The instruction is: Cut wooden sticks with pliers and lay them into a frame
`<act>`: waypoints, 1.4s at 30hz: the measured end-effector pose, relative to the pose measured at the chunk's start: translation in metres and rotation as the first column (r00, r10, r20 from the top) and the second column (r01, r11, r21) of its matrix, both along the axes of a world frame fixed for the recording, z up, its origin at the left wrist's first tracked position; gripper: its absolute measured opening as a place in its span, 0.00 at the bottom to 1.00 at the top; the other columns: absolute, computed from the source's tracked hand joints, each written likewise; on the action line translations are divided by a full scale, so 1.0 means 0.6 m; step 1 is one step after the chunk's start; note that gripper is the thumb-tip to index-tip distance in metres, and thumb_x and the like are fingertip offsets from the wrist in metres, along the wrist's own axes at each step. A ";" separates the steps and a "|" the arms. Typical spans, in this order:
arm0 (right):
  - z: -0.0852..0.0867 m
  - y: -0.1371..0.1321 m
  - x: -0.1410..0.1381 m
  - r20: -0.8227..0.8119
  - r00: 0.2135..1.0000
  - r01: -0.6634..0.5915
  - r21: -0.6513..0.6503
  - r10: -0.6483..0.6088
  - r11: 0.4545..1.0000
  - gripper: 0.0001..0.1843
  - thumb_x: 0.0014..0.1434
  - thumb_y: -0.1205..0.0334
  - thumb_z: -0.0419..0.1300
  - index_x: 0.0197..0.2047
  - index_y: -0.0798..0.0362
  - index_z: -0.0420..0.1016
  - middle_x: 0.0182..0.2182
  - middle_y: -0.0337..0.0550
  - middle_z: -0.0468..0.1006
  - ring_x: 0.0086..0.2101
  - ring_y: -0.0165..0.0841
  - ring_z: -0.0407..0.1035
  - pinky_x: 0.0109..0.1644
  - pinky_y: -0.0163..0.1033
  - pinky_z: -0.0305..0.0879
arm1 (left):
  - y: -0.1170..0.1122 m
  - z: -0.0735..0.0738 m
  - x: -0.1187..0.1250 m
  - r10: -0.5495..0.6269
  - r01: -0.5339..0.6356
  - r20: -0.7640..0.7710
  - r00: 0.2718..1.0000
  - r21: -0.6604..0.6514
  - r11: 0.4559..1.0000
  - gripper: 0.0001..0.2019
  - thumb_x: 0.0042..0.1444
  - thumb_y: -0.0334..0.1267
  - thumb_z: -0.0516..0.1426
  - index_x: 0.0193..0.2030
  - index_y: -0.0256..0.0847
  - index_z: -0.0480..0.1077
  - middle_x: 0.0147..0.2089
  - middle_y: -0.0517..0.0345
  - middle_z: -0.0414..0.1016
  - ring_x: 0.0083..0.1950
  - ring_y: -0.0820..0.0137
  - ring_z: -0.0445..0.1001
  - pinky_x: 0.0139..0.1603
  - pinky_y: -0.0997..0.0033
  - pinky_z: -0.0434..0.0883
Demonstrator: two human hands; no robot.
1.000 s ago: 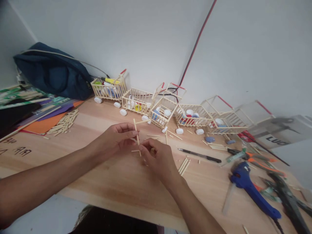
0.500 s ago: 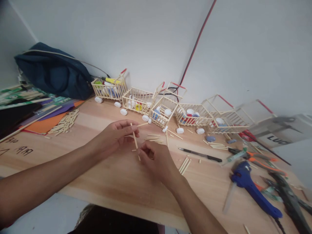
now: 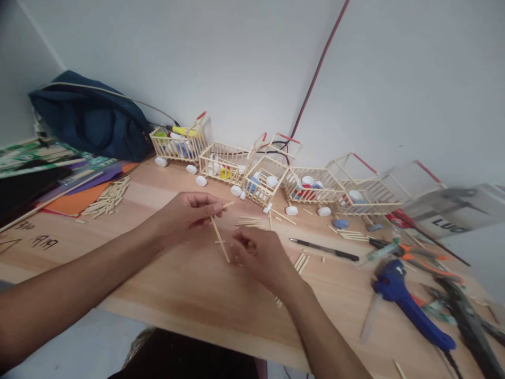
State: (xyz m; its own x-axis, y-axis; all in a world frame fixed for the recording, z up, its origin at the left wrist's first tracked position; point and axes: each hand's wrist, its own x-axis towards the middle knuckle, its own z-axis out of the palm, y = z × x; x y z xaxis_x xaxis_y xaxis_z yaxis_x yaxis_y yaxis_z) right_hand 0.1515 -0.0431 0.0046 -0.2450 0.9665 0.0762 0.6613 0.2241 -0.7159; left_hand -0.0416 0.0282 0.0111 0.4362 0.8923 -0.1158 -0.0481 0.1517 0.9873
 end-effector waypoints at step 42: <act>0.025 -0.053 0.186 0.784 0.560 -0.518 0.078 0.268 0.852 0.17 0.64 0.72 0.49 0.51 0.48 0.72 0.46 0.48 0.77 0.45 0.38 0.70 0.47 0.44 0.65 | -0.008 -0.009 0.007 -0.221 0.219 0.006 0.975 -0.162 0.962 0.12 0.47 0.42 0.66 0.31 0.34 0.74 0.22 0.62 0.68 0.21 0.81 0.61 0.19 0.81 0.54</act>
